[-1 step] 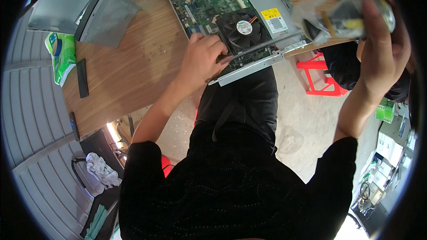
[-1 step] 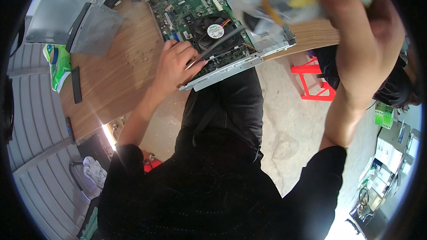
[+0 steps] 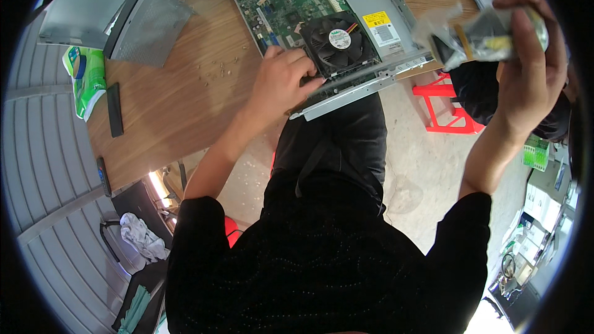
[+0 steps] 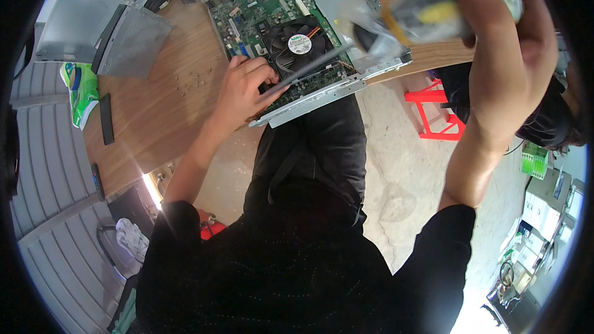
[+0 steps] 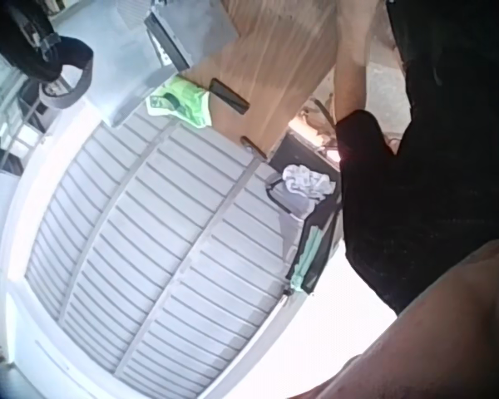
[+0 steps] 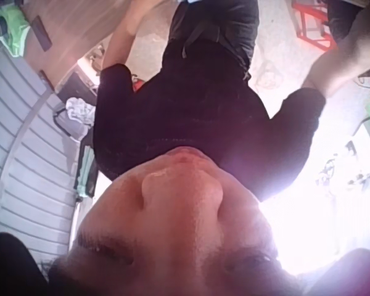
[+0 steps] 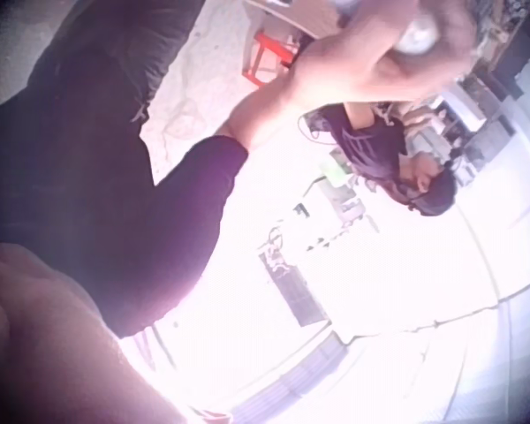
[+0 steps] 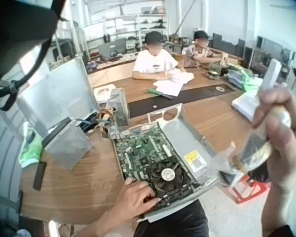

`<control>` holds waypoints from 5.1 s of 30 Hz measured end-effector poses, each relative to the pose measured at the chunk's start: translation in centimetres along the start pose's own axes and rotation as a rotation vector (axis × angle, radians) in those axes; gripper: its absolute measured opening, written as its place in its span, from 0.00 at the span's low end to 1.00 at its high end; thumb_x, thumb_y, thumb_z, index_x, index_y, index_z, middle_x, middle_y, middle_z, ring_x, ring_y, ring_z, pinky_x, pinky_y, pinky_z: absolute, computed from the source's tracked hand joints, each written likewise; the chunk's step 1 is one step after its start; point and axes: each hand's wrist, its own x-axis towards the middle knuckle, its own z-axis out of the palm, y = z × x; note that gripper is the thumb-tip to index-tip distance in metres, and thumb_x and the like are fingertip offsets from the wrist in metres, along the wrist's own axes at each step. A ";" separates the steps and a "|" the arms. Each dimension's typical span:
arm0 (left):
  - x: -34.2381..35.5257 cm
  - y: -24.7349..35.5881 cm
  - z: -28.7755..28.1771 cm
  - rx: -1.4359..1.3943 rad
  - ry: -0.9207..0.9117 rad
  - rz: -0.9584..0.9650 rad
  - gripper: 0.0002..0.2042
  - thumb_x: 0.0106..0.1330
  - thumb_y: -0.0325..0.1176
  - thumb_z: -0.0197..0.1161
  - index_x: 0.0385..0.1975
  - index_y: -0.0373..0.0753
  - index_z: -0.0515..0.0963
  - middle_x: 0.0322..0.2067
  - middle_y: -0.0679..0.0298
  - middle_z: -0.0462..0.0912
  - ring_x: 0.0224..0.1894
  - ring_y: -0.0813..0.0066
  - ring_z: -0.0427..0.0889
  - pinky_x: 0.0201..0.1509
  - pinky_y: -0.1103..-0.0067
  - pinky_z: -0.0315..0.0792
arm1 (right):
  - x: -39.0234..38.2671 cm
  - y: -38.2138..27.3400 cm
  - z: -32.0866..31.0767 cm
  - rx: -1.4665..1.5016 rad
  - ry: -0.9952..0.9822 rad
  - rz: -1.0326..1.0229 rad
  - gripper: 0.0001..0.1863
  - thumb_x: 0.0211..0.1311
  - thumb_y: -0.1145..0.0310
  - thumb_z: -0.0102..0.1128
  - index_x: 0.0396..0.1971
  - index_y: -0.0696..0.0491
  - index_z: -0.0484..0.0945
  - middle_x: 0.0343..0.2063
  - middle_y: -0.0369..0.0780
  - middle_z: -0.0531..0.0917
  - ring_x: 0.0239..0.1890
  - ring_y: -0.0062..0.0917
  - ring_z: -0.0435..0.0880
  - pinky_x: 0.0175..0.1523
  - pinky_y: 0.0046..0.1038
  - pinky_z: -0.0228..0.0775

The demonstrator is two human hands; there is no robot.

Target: The person uses a screwdriver to remove several screws from a motherboard inside a computer chassis, then unplugs cables from the board and lifts the motherboard assembly out of the case.

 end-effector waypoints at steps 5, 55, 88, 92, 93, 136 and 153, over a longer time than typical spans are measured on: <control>-0.2 -0.3 -0.2 -0.150 -0.014 0.001 0.10 0.52 0.34 0.77 0.29 0.38 0.83 0.31 0.65 0.81 0.40 0.62 0.77 0.48 0.70 0.68 | -8.9 2.4 0.3 0.264 0.340 0.254 0.19 0.69 0.69 0.60 0.54 0.65 0.75 0.37 0.45 0.84 0.41 0.25 0.82 0.52 0.25 0.71; -1.0 -0.3 1.2 -0.173 0.077 -0.136 0.10 0.51 0.30 0.78 0.28 0.38 0.81 0.31 0.62 0.82 0.40 0.57 0.78 0.53 0.67 0.68 | -21.0 3.6 5.3 0.264 0.378 0.769 0.16 0.58 0.74 0.63 0.48 0.58 0.80 0.34 0.36 0.81 0.37 0.19 0.77 0.42 0.22 0.68; 1.3 -2.5 -2.8 -0.212 0.103 -0.342 0.06 0.61 0.25 0.70 0.37 0.35 0.85 0.35 0.59 0.85 0.38 0.65 0.84 0.43 0.75 0.75 | -21.3 3.3 5.3 0.237 0.368 0.800 0.16 0.59 0.73 0.63 0.47 0.58 0.79 0.34 0.36 0.81 0.39 0.19 0.77 0.45 0.23 0.68; 2.3 -4.3 -2.3 -0.176 -0.026 -0.306 0.05 0.60 0.26 0.70 0.35 0.34 0.86 0.35 0.59 0.86 0.36 0.64 0.85 0.42 0.75 0.76 | -21.3 3.4 5.4 0.263 0.364 0.761 0.16 0.60 0.73 0.63 0.48 0.58 0.79 0.35 0.36 0.82 0.39 0.19 0.77 0.45 0.22 0.67; 2.3 -4.6 -2.0 -0.133 -0.041 -0.280 0.06 0.59 0.26 0.71 0.35 0.34 0.86 0.36 0.58 0.86 0.37 0.64 0.85 0.43 0.75 0.75 | -21.3 3.4 5.4 0.259 0.353 0.744 0.16 0.60 0.73 0.63 0.48 0.58 0.79 0.35 0.36 0.82 0.39 0.19 0.77 0.45 0.22 0.67; 5.5 1.6 -4.1 -0.001 -0.410 -0.260 0.51 0.37 0.25 0.81 0.71 0.41 0.66 0.64 0.51 0.69 0.66 0.47 0.70 0.70 0.63 0.67 | -24.7 6.0 2.6 0.651 0.756 0.788 0.30 0.64 0.44 0.64 0.51 0.57 0.75 0.36 0.41 0.76 0.37 0.23 0.75 0.41 0.24 0.67; 3.5 0.3 -3.4 -0.157 -0.261 -0.283 0.48 0.35 0.30 0.84 0.65 0.42 0.71 0.65 0.44 0.70 0.65 0.45 0.74 0.66 0.60 0.70 | -25.1 8.6 4.1 0.664 0.704 0.880 0.35 0.57 0.43 0.69 0.52 0.57 0.72 0.34 0.41 0.73 0.36 0.22 0.74 0.39 0.22 0.68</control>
